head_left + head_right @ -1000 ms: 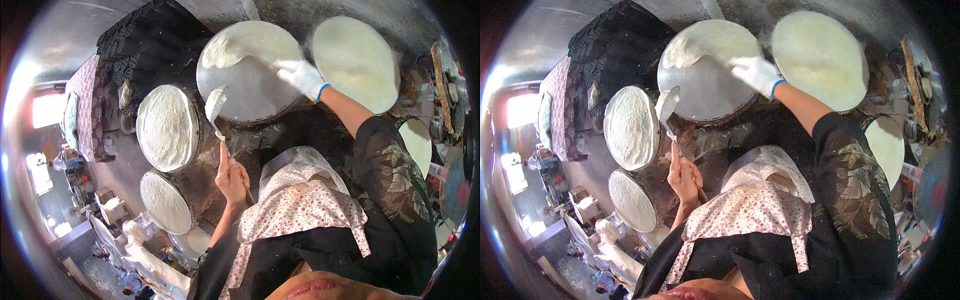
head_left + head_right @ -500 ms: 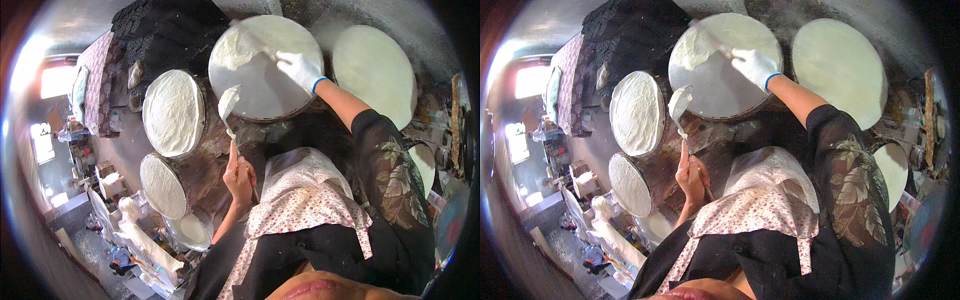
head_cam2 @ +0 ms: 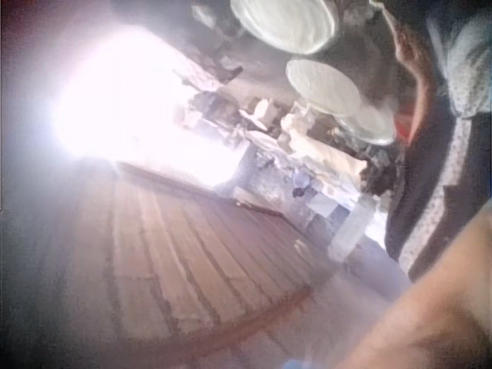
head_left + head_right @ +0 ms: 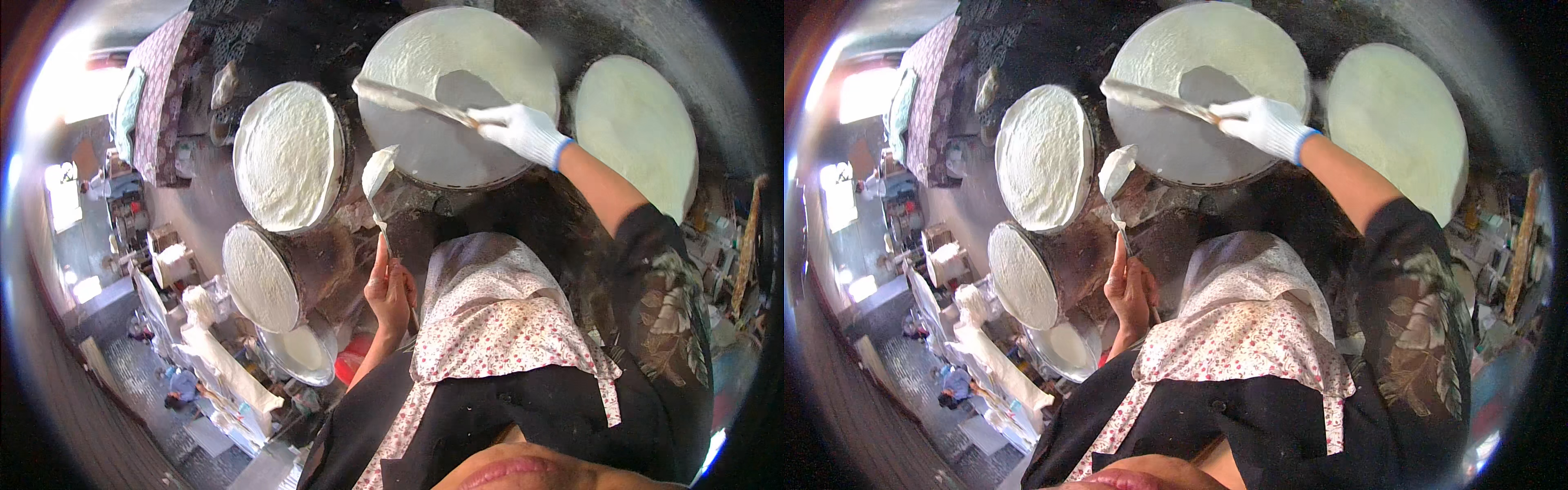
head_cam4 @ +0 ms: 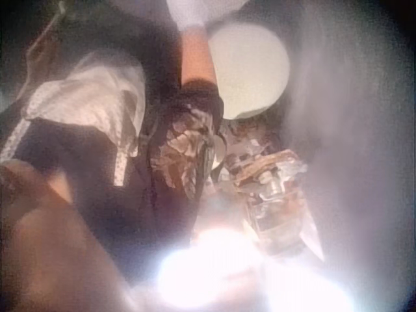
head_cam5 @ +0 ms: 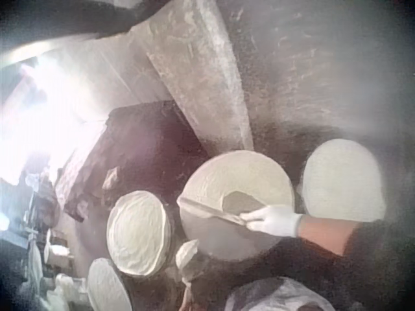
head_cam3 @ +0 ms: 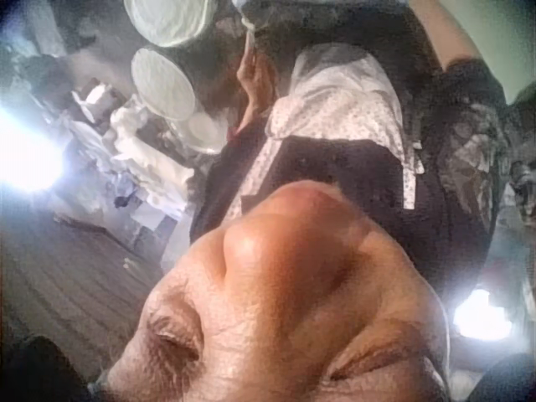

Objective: The person ladles batter onto hot round pans and spreads it into thin crepes using a wooden spreader. They flip and remove finished crepes, then repeat the process on multiple pans.

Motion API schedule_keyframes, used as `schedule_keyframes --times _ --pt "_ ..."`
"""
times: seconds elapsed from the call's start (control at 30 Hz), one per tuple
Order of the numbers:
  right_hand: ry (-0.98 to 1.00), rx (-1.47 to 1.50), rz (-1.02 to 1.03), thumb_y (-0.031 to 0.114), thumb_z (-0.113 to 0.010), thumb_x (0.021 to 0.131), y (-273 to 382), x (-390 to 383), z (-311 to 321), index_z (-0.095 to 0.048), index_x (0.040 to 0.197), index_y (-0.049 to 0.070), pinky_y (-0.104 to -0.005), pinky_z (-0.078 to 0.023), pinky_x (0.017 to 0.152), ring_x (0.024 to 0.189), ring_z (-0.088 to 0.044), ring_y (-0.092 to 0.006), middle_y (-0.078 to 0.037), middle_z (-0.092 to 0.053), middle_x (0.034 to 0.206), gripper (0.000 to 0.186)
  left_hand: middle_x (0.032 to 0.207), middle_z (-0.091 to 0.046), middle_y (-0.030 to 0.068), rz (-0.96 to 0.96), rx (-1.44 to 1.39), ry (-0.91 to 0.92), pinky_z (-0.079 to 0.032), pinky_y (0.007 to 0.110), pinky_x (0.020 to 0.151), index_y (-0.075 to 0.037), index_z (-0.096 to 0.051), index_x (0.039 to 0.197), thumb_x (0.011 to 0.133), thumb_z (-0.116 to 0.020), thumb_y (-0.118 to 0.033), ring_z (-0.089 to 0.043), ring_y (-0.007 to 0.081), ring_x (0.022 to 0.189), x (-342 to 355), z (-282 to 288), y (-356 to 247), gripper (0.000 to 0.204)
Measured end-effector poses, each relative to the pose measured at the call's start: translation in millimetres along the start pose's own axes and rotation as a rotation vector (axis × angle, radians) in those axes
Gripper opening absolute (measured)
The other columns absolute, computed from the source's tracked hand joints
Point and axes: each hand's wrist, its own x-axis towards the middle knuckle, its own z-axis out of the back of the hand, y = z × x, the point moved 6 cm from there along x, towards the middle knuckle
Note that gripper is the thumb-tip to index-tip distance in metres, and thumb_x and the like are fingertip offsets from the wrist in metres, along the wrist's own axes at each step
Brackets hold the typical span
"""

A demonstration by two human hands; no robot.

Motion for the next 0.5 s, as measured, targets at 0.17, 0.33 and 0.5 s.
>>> schedule_keyframes --times 0.17,0.33,0.5 --pt "-0.193 0.207 -0.04 0.031 -0.072 0.1 12.7 5.8 24.6 -0.071 0.141 0.019 -0.0323 -0.051 0.11 0.124 -0.07 -0.0197 -0.008 -0.073 0.139 0.043 0.062 -0.05 -0.0057 -0.15 0.245 -0.041 -0.036 0.022 0.04 -0.008 -0.045 0.163 0.112 -0.049 -0.005 -0.044 0.0028 0.046 37.8 14.1 -22.4 0.051" --pt "-0.035 -0.105 0.173 0.043 -0.063 0.101 17.3 35.1 6.3 -0.071 0.14 0.025 -0.0379 -0.055 0.101 0.118 -0.072 -0.0319 -0.011 -0.073 0.135 0.044 0.059 -0.047 -0.0068 -0.301 0.239 -0.016 -0.035 0.022 0.041 -0.008 -0.044 0.163 0.113 -0.048 -0.009 -0.039 0.0017 0.046 138.5 7.1 -23.1 0.05" --pt "0.031 -0.392 0.068 0.047 -0.065 0.1 -6.4 -36.2 5.7 -0.072 0.138 0.031 -0.0377 -0.058 0.095 0.107 -0.075 -0.0317 -0.007 -0.077 0.125 0.041 0.059 -0.047 -0.007 -0.199 0.18 0.002 -0.035 0.022 0.042 -0.009 -0.043 0.164 0.113 -0.048 -0.01 -0.038 0.0023 0.046 159.6 -1.8 -9.2 0.051"
